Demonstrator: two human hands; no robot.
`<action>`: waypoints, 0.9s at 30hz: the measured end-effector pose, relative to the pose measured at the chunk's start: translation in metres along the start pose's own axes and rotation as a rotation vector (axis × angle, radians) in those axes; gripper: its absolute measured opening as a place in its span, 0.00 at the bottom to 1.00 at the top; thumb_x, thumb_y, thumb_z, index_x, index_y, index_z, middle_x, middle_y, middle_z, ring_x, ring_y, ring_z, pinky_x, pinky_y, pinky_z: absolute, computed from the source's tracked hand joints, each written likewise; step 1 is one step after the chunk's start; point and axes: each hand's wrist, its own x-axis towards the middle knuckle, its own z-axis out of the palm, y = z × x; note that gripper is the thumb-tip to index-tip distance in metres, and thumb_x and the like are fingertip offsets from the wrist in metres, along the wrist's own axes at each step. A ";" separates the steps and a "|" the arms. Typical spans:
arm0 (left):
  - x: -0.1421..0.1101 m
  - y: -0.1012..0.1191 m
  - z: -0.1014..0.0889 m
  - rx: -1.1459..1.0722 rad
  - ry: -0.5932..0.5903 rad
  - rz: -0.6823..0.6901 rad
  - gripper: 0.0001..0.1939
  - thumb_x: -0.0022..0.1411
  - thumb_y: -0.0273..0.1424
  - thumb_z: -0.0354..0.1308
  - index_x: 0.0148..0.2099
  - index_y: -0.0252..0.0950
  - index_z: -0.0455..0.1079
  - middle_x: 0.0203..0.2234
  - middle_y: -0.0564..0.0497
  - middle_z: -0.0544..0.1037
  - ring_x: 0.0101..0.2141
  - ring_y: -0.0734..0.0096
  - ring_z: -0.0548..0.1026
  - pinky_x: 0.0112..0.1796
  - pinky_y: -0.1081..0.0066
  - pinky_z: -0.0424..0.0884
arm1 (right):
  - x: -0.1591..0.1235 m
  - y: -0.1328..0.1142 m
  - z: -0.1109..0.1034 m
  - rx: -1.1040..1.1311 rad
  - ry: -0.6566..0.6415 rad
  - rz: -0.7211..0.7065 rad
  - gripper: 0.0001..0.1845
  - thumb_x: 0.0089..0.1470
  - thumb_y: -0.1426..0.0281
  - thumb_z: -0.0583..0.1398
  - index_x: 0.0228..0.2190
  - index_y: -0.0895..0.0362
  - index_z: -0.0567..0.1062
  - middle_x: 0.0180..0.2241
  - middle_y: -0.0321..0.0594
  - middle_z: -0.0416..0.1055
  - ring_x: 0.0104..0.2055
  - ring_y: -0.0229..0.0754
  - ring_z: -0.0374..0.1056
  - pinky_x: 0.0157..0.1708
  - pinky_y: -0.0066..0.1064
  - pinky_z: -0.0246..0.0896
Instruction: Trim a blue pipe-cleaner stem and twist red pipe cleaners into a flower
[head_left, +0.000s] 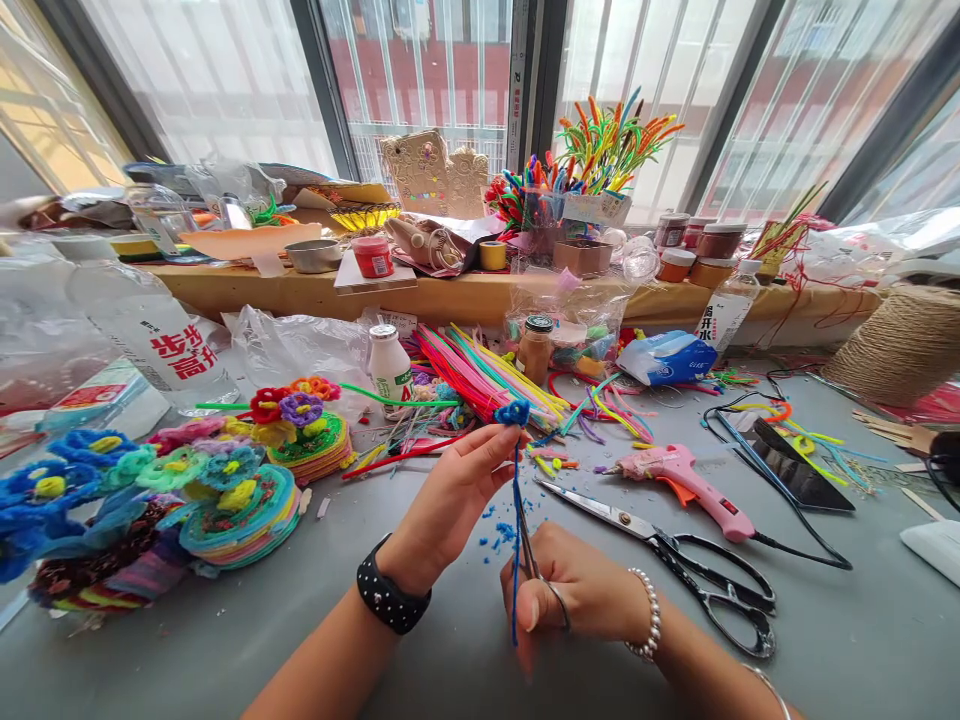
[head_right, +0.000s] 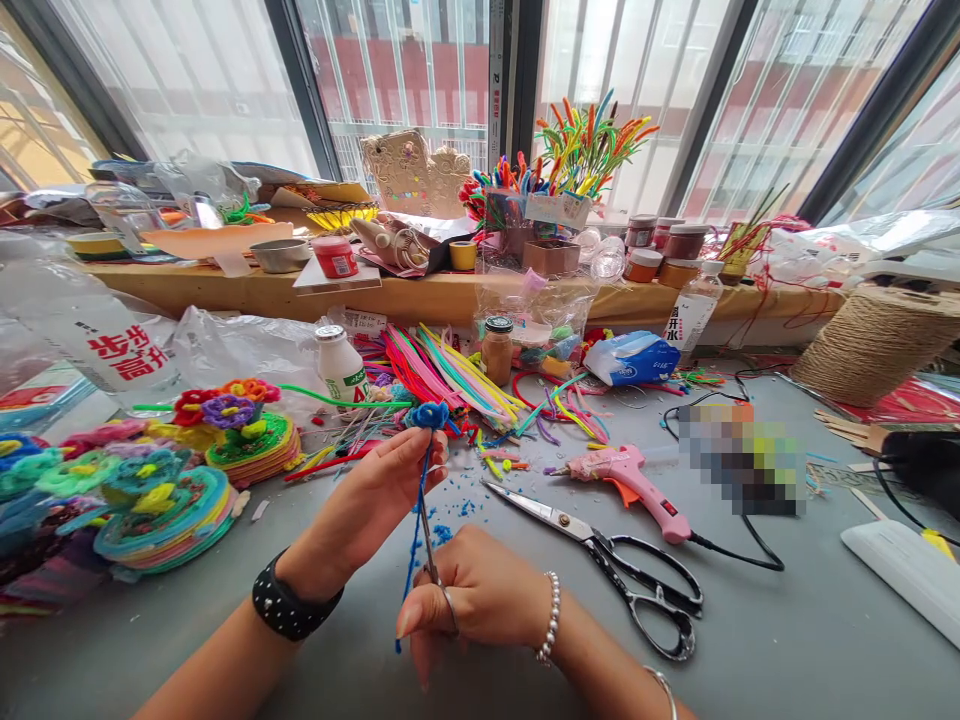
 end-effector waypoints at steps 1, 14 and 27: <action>0.000 0.000 0.000 -0.012 0.007 0.001 0.04 0.48 0.29 0.58 0.28 0.34 0.71 0.27 0.54 0.72 0.28 0.81 0.66 0.31 0.78 0.61 | 0.000 0.000 0.000 0.016 -0.003 0.017 0.35 0.46 0.47 0.44 0.12 0.63 0.70 0.12 0.34 0.60 0.14 0.28 0.53 0.16 0.20 0.50; -0.001 0.001 0.002 -0.031 -0.047 -0.027 0.05 0.48 0.30 0.57 0.26 0.33 0.70 0.25 0.53 0.69 0.27 0.79 0.65 0.31 0.78 0.61 | -0.002 -0.004 -0.006 -0.110 0.043 -0.044 0.41 0.41 0.42 0.39 0.23 0.64 0.74 0.20 0.39 0.64 0.24 0.35 0.60 0.24 0.24 0.53; 0.000 -0.003 0.004 -0.001 -0.039 -0.017 0.04 0.49 0.30 0.57 0.27 0.34 0.71 0.26 0.54 0.70 0.28 0.80 0.65 0.32 0.78 0.61 | 0.000 0.006 -0.003 -0.050 0.064 -0.016 0.34 0.46 0.48 0.45 0.13 0.62 0.72 0.11 0.33 0.56 0.17 0.30 0.52 0.19 0.23 0.48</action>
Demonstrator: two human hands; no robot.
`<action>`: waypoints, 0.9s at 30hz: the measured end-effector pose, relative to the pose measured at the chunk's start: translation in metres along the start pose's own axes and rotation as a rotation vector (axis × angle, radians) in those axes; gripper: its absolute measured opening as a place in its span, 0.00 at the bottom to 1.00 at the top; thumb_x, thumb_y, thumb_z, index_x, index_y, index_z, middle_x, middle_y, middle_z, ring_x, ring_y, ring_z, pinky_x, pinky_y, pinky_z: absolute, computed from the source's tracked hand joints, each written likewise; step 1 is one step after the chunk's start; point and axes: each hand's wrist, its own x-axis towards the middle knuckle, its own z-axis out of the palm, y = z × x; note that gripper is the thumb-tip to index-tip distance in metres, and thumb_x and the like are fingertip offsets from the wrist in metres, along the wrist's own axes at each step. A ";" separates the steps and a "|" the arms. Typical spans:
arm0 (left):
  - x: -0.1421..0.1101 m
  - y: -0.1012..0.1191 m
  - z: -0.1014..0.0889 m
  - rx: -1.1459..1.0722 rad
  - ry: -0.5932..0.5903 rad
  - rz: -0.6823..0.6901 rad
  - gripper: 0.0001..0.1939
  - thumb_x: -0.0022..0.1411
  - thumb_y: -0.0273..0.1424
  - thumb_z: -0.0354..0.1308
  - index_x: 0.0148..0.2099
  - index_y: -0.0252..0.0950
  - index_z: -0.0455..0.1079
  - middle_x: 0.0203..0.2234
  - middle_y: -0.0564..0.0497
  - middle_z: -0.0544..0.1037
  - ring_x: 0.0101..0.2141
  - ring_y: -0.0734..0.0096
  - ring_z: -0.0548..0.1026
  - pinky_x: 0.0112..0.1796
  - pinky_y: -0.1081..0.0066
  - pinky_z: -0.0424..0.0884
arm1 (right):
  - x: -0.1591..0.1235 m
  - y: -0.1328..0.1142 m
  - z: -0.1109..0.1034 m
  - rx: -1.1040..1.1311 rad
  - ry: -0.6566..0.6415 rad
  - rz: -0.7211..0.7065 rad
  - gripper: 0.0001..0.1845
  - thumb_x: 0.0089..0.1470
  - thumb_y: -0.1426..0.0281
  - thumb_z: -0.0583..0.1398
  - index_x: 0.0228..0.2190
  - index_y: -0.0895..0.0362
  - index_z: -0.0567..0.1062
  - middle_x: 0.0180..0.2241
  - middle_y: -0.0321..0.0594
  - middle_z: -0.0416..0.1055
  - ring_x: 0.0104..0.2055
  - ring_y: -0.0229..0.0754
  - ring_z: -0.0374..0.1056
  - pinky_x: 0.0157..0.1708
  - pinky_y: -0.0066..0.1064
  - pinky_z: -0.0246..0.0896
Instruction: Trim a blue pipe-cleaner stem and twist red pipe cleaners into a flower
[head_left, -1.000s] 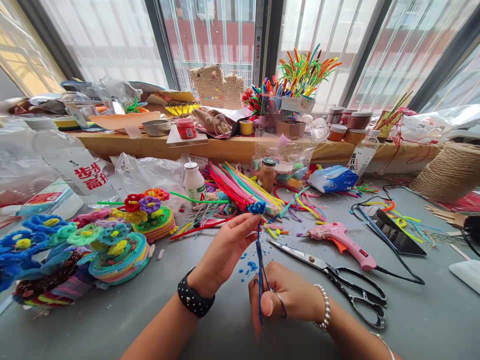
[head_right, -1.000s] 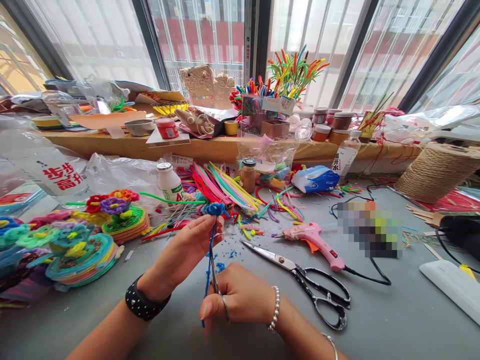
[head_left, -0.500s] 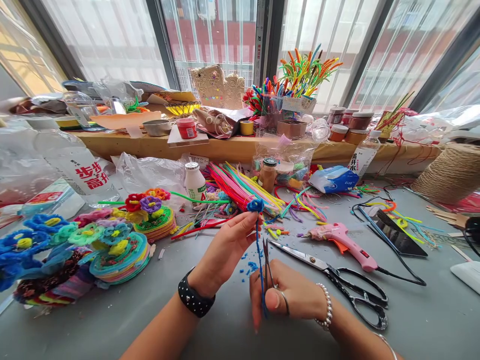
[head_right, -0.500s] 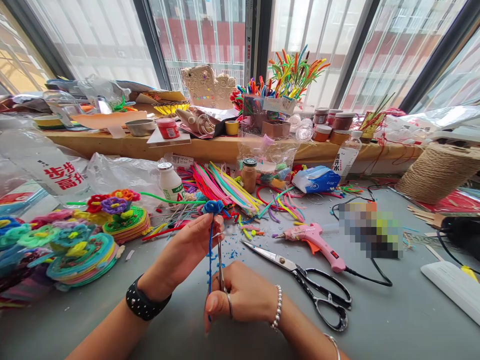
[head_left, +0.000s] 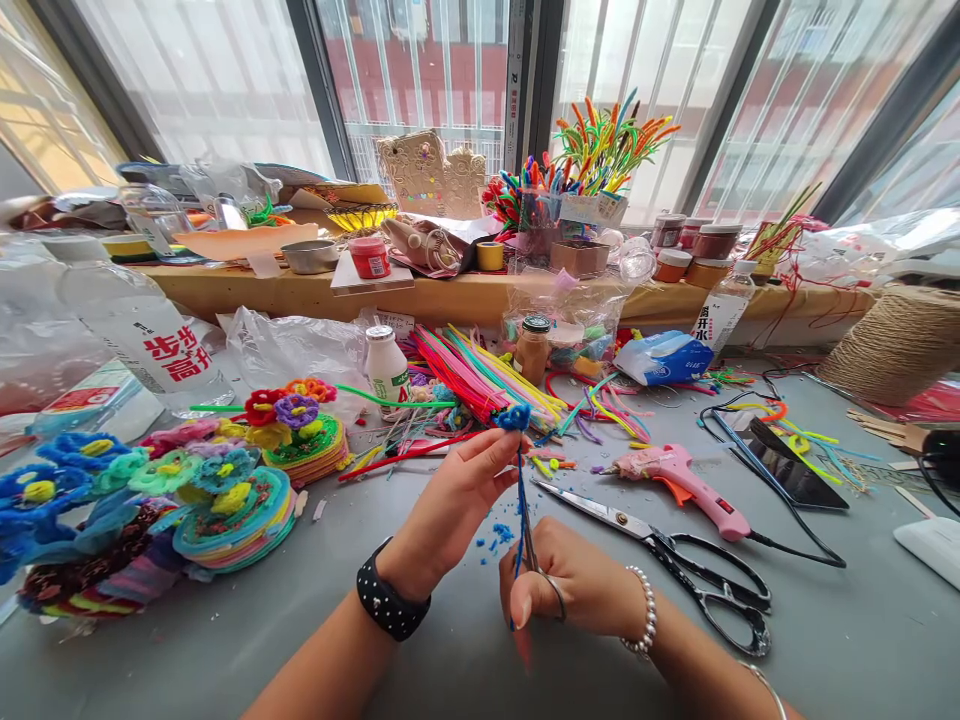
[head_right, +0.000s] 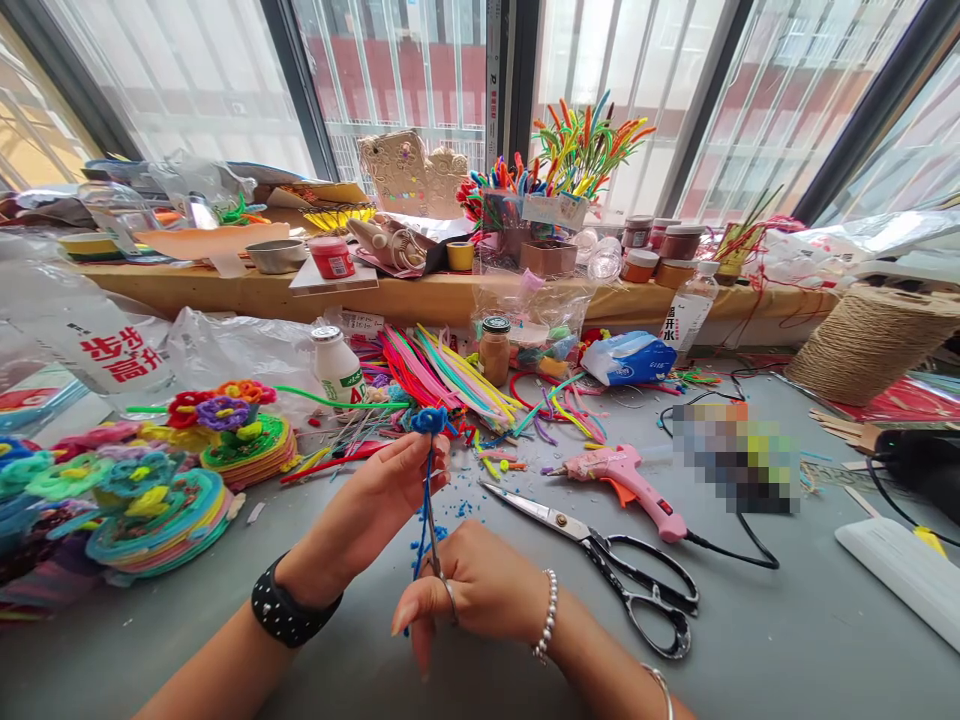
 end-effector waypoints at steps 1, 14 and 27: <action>0.000 0.000 0.000 -0.009 0.003 0.015 0.04 0.49 0.30 0.57 0.27 0.34 0.71 0.26 0.54 0.70 0.29 0.79 0.66 0.33 0.77 0.61 | 0.000 0.000 0.000 -0.004 0.010 0.010 0.34 0.47 0.48 0.44 0.13 0.62 0.72 0.11 0.32 0.55 0.16 0.30 0.51 0.18 0.23 0.47; -0.008 0.016 -0.003 0.395 -0.272 -0.160 0.05 0.45 0.29 0.59 0.27 0.33 0.73 0.35 0.43 0.75 0.37 0.62 0.71 0.39 0.68 0.63 | -0.003 -0.019 -0.011 0.104 0.119 -0.045 0.44 0.37 0.39 0.37 0.22 0.62 0.73 0.15 0.35 0.59 0.16 0.31 0.51 0.17 0.24 0.47; -0.008 0.012 -0.002 0.416 -0.293 -0.088 0.10 0.47 0.35 0.57 0.25 0.33 0.72 0.23 0.47 0.73 0.28 0.68 0.70 0.34 0.71 0.63 | -0.006 -0.023 -0.033 0.382 -0.202 -0.016 0.30 0.45 0.51 0.50 0.39 0.63 0.69 0.29 0.44 0.69 0.22 0.31 0.60 0.18 0.22 0.50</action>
